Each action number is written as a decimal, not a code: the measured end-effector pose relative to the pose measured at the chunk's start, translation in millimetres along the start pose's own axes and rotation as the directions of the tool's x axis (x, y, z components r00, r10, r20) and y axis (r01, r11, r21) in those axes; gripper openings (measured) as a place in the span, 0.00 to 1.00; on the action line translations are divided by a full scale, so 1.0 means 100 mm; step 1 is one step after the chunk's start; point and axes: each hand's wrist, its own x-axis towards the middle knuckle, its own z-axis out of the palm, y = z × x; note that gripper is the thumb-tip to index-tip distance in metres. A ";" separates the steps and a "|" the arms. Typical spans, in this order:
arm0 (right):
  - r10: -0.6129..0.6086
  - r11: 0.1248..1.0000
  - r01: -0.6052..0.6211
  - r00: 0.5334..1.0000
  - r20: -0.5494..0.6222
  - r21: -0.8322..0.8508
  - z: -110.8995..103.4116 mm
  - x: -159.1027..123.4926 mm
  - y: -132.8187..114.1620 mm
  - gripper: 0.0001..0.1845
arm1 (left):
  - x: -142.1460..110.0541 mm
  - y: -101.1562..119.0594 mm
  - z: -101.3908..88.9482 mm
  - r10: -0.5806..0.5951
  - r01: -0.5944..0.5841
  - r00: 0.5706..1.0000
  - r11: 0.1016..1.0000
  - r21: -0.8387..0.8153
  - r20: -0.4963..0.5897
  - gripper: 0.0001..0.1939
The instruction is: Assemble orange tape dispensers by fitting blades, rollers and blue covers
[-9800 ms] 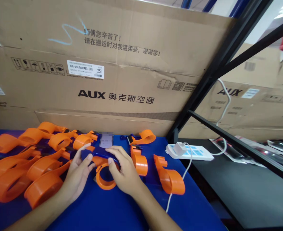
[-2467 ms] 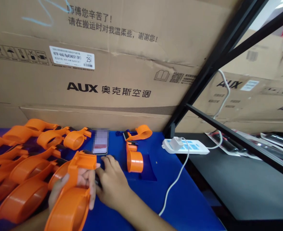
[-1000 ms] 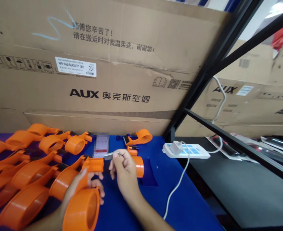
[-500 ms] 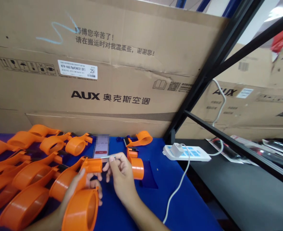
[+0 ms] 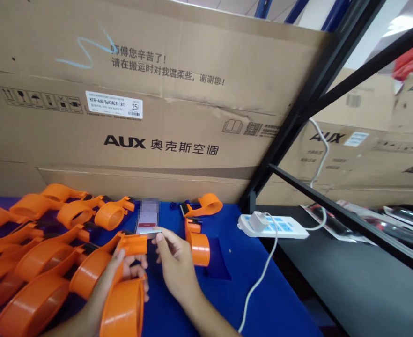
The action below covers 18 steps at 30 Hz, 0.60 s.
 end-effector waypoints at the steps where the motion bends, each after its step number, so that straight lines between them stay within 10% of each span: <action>1: 0.002 1.000 -0.002 1.000 0.004 -0.008 -0.01 0.00 0.01 0.18 | 0.01 0.00 -0.01 0.004 -0.003 1.000 1.000 0.003 -0.015 0.28; 7: -0.059 0.998 0.056 0.993 -0.105 -0.038 -0.04 -0.02 -0.01 0.18 | 0.05 0.06 -0.10 -0.011 0.012 0.999 0.999 0.032 -0.031 0.30; 18: -0.185 0.972 0.192 0.981 0.057 -0.138 -0.08 -0.05 -0.06 0.14 | 0.05 0.03 -0.09 -0.050 0.050 0.999 0.999 0.001 -0.004 0.28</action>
